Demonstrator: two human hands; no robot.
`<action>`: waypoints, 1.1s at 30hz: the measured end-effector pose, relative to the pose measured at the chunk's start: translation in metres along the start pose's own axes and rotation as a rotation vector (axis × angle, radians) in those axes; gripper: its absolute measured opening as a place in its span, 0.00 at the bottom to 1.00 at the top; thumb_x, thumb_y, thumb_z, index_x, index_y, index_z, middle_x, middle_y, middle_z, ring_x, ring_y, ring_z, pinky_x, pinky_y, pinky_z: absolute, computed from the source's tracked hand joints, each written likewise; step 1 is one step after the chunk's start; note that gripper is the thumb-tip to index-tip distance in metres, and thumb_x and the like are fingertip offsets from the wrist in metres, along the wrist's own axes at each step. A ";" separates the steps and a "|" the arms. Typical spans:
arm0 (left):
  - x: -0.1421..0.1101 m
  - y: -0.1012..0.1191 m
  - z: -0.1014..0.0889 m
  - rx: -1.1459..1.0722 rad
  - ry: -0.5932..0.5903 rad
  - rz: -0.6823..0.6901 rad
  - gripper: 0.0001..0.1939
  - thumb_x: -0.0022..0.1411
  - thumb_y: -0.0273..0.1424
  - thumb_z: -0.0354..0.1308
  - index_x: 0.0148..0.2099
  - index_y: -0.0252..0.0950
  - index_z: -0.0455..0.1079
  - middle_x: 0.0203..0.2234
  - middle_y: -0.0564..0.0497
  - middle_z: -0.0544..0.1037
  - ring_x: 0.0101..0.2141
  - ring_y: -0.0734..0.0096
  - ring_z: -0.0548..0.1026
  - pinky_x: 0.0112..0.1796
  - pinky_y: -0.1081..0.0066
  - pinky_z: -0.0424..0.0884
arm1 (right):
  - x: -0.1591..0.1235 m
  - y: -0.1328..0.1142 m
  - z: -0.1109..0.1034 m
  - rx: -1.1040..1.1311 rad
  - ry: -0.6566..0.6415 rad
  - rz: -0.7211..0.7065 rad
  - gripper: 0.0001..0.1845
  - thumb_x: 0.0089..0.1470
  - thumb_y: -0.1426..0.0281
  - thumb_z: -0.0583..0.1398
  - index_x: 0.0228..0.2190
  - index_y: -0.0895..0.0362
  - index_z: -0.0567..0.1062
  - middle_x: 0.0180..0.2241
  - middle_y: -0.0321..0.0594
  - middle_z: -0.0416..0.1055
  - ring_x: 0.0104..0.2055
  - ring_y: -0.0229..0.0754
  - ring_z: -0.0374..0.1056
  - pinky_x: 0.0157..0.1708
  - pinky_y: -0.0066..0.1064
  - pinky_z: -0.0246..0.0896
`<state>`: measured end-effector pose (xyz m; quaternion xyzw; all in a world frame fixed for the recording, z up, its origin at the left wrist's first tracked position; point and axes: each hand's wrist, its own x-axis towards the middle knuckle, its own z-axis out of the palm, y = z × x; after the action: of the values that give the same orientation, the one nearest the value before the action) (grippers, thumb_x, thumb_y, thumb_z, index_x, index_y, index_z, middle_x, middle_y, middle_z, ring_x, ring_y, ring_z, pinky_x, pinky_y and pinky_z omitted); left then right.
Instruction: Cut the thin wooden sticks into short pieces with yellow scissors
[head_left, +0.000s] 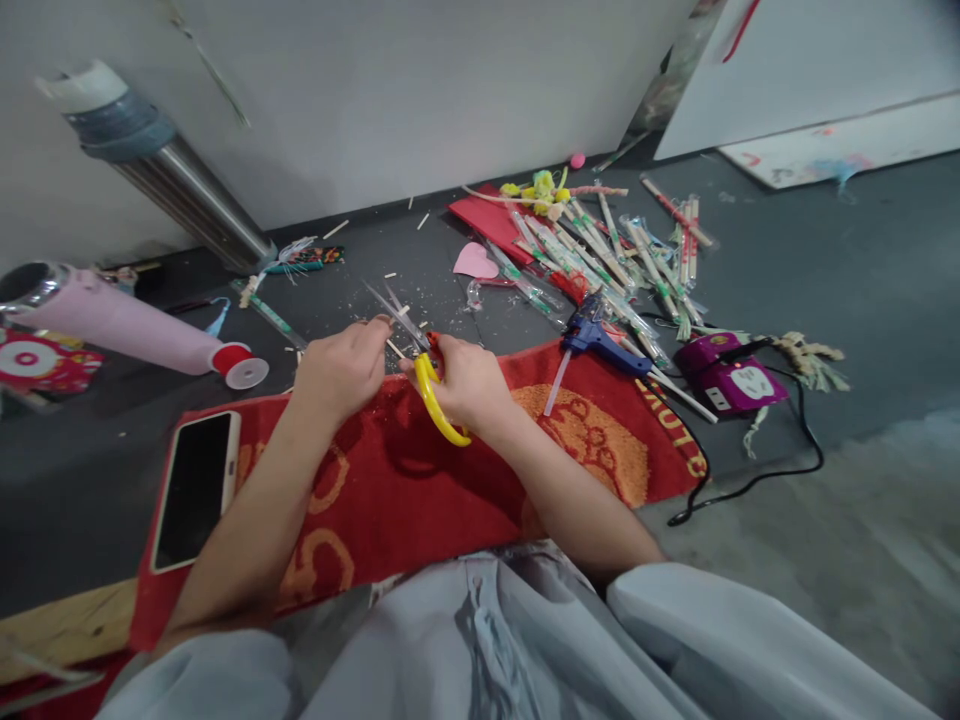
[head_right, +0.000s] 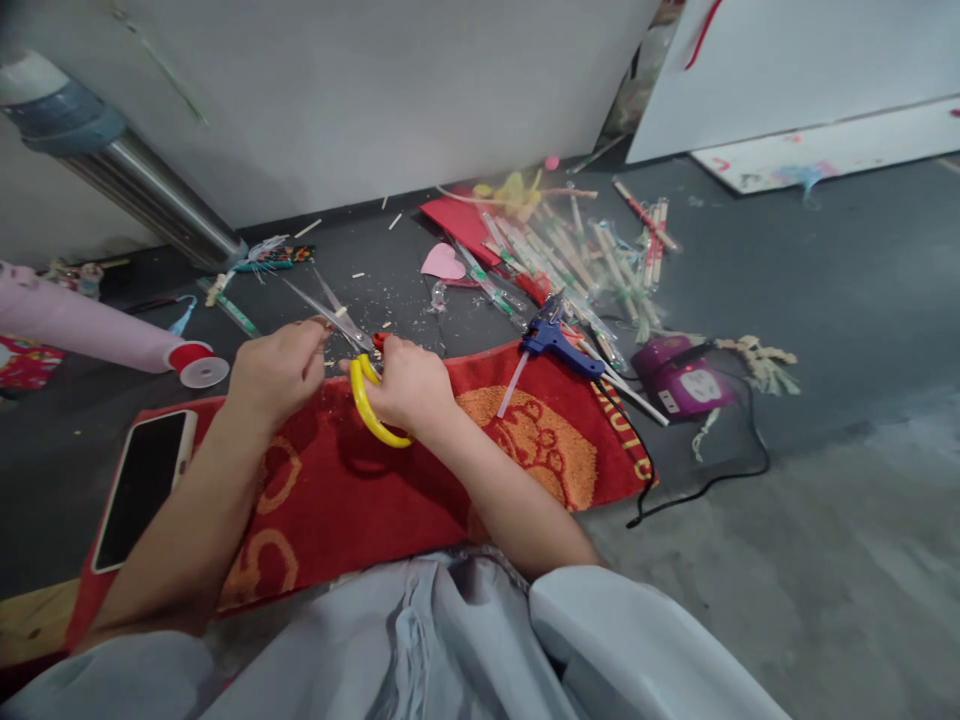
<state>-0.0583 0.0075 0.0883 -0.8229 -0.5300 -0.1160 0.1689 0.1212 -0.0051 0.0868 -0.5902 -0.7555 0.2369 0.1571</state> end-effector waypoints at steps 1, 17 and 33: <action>0.000 0.000 0.000 0.003 -0.001 -0.002 0.17 0.62 0.29 0.44 0.48 0.35 0.69 0.30 0.45 0.78 0.31 0.64 0.77 0.28 0.70 0.65 | 0.000 0.000 -0.001 -0.005 -0.007 0.002 0.30 0.58 0.44 0.49 0.36 0.59 0.71 0.36 0.49 0.77 0.37 0.51 0.73 0.32 0.33 0.58; 0.009 0.008 -0.008 -0.329 -0.014 -0.174 0.14 0.67 0.33 0.44 0.39 0.39 0.71 0.27 0.49 0.78 0.30 0.68 0.74 0.31 0.71 0.65 | 0.005 0.013 0.011 0.060 0.154 -0.169 0.36 0.56 0.41 0.49 0.42 0.62 0.67 0.40 0.53 0.73 0.44 0.52 0.70 0.44 0.39 0.63; 0.007 0.006 -0.010 -0.353 -0.032 -0.082 0.16 0.66 0.31 0.42 0.37 0.36 0.73 0.32 0.46 0.80 0.36 0.65 0.77 0.37 0.70 0.71 | 0.001 0.013 0.007 0.081 0.135 -0.206 0.39 0.54 0.39 0.49 0.44 0.64 0.66 0.44 0.57 0.70 0.49 0.54 0.68 0.50 0.44 0.61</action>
<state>-0.0504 0.0068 0.0995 -0.8192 -0.5370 -0.2009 0.0086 0.1277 -0.0031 0.0737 -0.5171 -0.7897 0.2099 0.2549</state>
